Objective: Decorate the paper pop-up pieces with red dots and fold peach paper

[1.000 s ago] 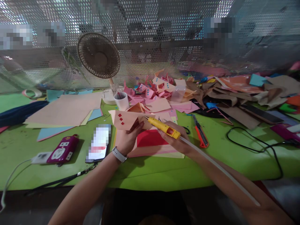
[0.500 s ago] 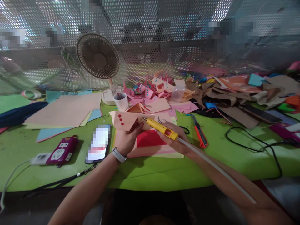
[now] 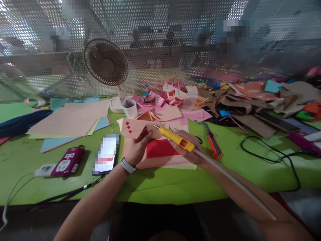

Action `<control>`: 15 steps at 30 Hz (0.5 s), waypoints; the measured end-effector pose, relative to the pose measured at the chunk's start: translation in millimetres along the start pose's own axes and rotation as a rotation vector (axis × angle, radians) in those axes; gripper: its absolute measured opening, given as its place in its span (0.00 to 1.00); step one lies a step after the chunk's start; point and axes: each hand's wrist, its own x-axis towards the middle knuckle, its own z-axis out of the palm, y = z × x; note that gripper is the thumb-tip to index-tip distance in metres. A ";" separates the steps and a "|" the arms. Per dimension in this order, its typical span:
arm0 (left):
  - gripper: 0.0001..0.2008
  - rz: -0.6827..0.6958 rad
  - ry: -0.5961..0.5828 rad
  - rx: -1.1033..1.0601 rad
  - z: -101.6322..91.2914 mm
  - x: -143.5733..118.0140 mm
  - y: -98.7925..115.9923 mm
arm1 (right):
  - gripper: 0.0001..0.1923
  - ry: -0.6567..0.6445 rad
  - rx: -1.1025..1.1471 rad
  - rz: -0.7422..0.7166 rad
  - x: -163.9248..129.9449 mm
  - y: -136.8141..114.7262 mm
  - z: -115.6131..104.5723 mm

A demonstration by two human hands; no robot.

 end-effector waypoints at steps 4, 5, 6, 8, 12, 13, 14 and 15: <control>0.19 0.023 -0.045 0.022 -1.1 2.3 3.7 | 0.04 0.129 -0.050 -0.025 6.9 -14.4 -11.5; 0.18 0.030 -0.047 0.028 -1.3 2.6 4.5 | 0.05 0.163 -0.070 0.001 9.3 -17.2 -16.2; 0.17 0.034 -0.050 0.032 -1.4 2.8 5.3 | 0.05 0.195 -0.091 0.034 11.8 -18.8 -21.7; 0.16 0.047 -0.058 0.036 -1.7 3.3 6.7 | 0.08 0.243 -0.129 0.107 15.3 -16.7 -36.2; 0.15 0.074 -0.036 0.027 -4.3 6.3 8.2 | 0.13 0.233 -0.319 0.175 10.5 8.5 -81.3; 0.15 0.076 -0.023 0.021 -5.2 7.4 8.2 | 0.12 0.228 -0.352 0.190 6.2 18.0 -95.0; 0.15 0.078 -0.014 0.015 -5.9 8.4 8.2 | 0.12 0.218 -0.375 0.203 0.8 28.4 -108.9; 0.15 0.080 -0.009 0.007 -6.4 9.1 8.3 | 0.12 0.203 -0.407 0.227 -5.2 39.6 -122.4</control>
